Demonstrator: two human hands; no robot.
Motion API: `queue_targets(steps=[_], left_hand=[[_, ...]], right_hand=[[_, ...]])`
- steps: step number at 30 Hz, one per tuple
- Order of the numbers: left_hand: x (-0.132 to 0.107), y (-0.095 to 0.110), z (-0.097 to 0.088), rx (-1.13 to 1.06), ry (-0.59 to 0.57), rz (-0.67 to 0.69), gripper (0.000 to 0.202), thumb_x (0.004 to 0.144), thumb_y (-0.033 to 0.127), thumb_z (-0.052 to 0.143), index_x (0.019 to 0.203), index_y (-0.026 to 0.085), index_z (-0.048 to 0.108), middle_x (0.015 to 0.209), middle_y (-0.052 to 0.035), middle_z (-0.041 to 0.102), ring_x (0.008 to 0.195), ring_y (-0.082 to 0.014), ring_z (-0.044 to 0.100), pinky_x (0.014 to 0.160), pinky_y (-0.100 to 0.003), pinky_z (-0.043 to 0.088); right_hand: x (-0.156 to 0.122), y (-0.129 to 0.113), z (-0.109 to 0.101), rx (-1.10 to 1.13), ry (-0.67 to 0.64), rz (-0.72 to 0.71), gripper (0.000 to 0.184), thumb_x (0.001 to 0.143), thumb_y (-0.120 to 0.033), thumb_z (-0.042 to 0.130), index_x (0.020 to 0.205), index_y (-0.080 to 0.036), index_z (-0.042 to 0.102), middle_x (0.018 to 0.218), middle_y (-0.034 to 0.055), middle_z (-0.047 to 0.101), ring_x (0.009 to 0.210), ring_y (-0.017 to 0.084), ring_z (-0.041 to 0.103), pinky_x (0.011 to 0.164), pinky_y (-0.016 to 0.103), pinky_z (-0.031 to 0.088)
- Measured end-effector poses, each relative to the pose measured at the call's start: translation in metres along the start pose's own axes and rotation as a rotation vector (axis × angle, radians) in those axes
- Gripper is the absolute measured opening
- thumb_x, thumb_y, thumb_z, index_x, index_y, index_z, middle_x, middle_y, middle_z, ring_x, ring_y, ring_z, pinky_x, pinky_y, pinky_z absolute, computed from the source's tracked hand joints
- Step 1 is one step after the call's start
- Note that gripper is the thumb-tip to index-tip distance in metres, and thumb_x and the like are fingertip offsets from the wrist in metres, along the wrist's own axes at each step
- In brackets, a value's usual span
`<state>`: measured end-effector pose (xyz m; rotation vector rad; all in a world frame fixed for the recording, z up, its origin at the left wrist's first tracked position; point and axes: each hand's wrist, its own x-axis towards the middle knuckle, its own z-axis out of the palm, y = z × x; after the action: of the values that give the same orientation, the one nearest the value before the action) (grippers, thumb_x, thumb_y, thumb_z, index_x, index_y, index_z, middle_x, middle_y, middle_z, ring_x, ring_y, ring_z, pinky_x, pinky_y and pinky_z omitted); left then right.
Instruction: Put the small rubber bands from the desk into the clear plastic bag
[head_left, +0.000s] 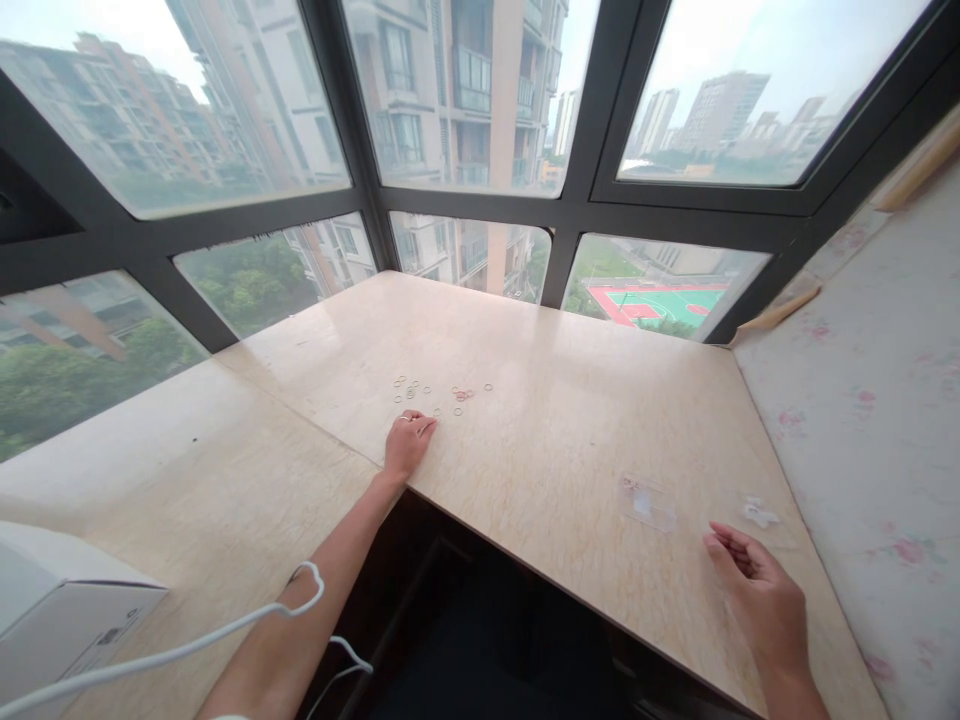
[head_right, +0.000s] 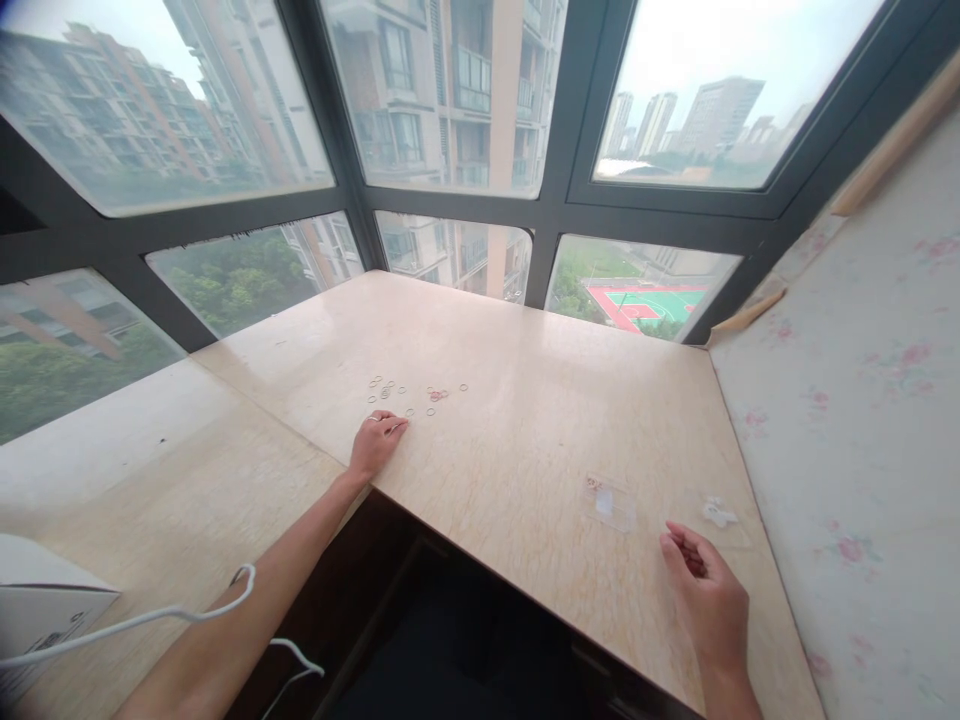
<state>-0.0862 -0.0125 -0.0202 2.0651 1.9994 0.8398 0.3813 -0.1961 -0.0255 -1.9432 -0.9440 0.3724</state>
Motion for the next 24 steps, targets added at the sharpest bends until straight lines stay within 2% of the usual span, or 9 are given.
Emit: queue_targets(steps=[7,11,14,19,24], left_hand=[[0.002,-0.001,0.001,-0.009,-0.011,-0.041,0.026,0.087,0.032,0.053,0.102,0.022,0.072,0.104,-0.0071,0.063,0.086,-0.0207,0.059,0.086,-0.033,0.046],[0.001,0.002,0.000,-0.010,-0.018,-0.033,0.024,0.087,0.031,0.053,0.098,0.023,0.073,0.103,-0.0065,0.063,0.089,-0.0208,0.059,0.084,-0.032,0.045],[0.001,0.003,-0.001,-0.028,-0.030,-0.033,0.022,0.087,0.031,0.054,0.094,0.024,0.073,0.102,-0.0048,0.063,0.083,-0.0182,0.059,0.078,-0.029,0.045],[0.010,0.000,-0.004,-0.053,-0.108,-0.042,0.017,0.085,0.028,0.057,0.091,0.024,0.073,0.102,-0.0030,0.062,0.076,-0.0156,0.059,0.070,-0.028,0.044],[0.024,-0.001,-0.008,-0.054,-0.179,-0.006,0.012,0.081,0.023,0.060,0.081,0.023,0.072,0.093,-0.0038,0.062,0.079,-0.0180,0.059,0.073,-0.029,0.044]], right_hand=[[0.002,0.008,0.001,0.010,-0.018,-0.007,0.056,0.066,-0.057,0.063,0.100,-0.014,0.070,0.088,0.0103,0.070,0.075,0.026,0.063,0.075,0.038,0.050],[0.002,0.008,0.001,0.007,-0.020,-0.017,0.055,0.067,-0.057,0.062,0.099,-0.014,0.070,0.086,0.0098,0.070,0.073,0.024,0.063,0.072,0.036,0.050],[0.002,0.007,0.001,0.003,-0.025,-0.020,0.055,0.067,-0.057,0.062,0.099,-0.014,0.070,0.087,0.0098,0.070,0.073,0.024,0.063,0.071,0.036,0.050],[0.000,0.005,0.002,-0.018,-0.038,-0.034,0.054,0.067,-0.057,0.061,0.099,-0.014,0.070,0.085,0.0095,0.070,0.071,0.023,0.062,0.071,0.035,0.050],[0.000,0.003,0.002,-0.046,-0.027,-0.071,0.050,0.068,-0.055,0.060,0.095,-0.015,0.071,0.081,0.0086,0.070,0.068,0.023,0.062,0.067,0.034,0.050]])
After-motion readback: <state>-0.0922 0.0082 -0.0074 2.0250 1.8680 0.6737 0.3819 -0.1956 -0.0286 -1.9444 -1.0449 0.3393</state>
